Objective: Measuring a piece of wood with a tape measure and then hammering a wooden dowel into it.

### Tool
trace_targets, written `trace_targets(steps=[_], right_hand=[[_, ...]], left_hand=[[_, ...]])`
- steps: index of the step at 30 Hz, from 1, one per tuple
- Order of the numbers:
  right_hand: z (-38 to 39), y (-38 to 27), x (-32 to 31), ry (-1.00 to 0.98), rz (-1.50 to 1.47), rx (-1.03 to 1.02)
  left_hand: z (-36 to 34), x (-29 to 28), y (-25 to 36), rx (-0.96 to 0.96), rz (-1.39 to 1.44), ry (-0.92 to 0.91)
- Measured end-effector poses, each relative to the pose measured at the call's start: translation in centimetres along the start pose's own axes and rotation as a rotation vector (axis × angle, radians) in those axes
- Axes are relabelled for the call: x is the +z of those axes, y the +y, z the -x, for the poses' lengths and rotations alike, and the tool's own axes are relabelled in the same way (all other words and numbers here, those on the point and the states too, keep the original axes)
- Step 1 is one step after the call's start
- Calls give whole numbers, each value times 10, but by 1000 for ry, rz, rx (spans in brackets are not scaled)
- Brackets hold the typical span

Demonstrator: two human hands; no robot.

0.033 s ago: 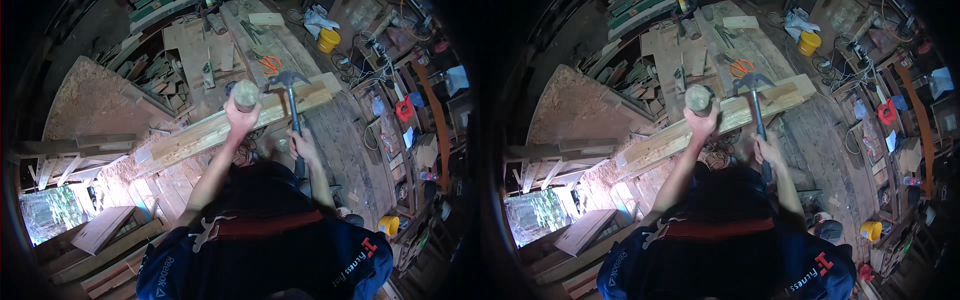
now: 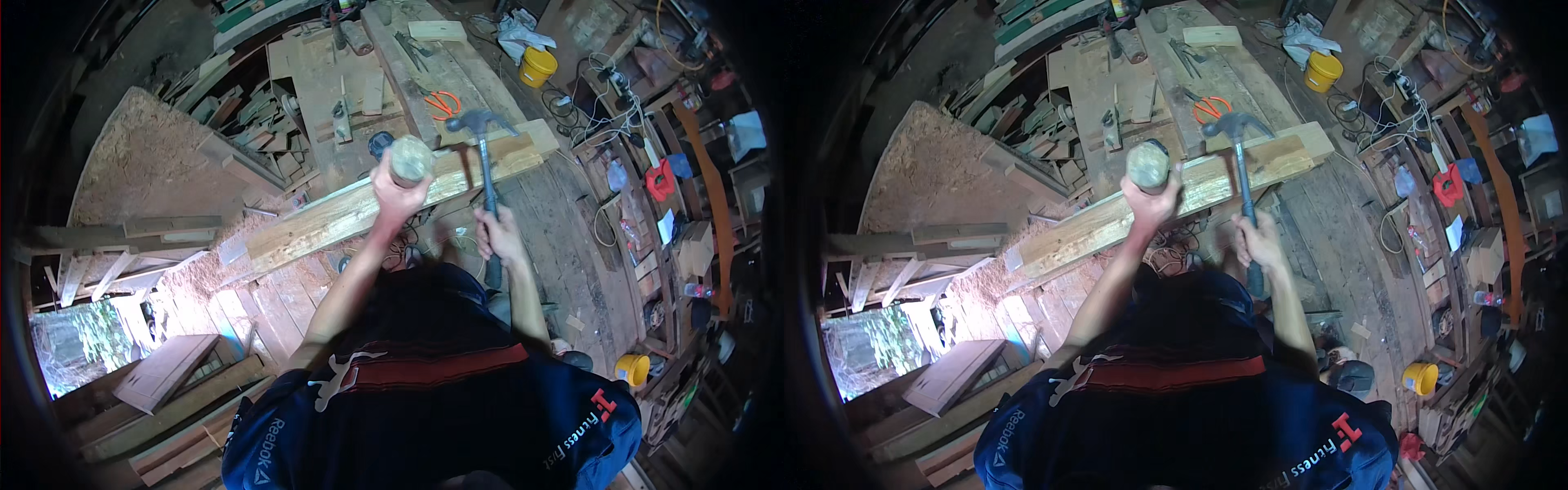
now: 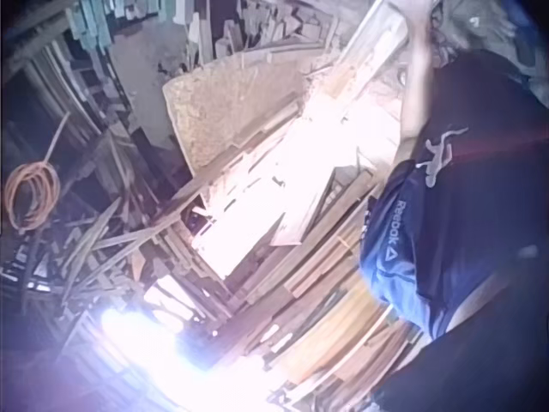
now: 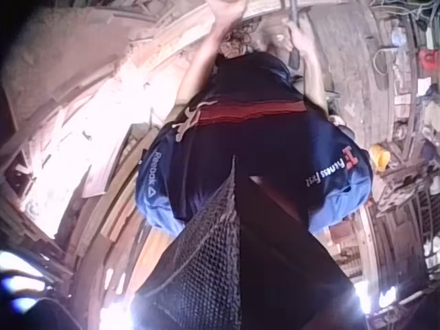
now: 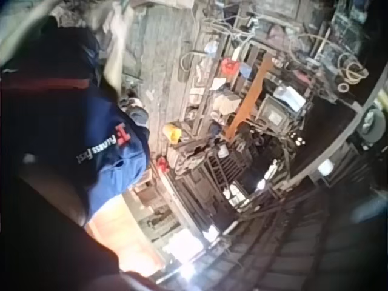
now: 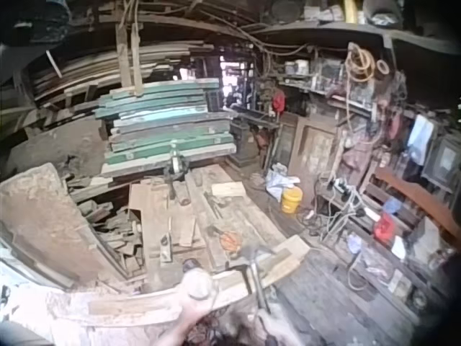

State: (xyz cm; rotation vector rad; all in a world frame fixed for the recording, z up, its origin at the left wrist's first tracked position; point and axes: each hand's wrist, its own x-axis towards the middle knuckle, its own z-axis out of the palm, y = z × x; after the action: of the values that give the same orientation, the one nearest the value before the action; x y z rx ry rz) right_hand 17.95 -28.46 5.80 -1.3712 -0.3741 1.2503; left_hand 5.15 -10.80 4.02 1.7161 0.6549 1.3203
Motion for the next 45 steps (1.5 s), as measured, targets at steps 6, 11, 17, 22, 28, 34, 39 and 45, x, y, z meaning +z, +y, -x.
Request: trace_targets(steps=[6,11,17,22,28,34,39,45], right_hand=[[44,-78,-2,-17,-23,-180],[80,-124,11,49,299,-327],[108,-129,35,-12,646,-345],[107,-145,30,-61,895,-227],[123,-178,34,32,458,-561],[122,-147,33,-2,854,-43],[124,-175,28,102,804,-304],[122,-176,47,-21,188,-666]], left_hand=[[0,3,9,47,-113,12],[-8,2,9,58,-110,-6],[-13,7,17,13,-77,-12],[-14,6,1,12,-24,44],[-18,-1,27,44,-6,21],[-14,6,24,21,-12,65],[-12,-2,31,76,4,31],[-17,-1,31,80,8,16]])
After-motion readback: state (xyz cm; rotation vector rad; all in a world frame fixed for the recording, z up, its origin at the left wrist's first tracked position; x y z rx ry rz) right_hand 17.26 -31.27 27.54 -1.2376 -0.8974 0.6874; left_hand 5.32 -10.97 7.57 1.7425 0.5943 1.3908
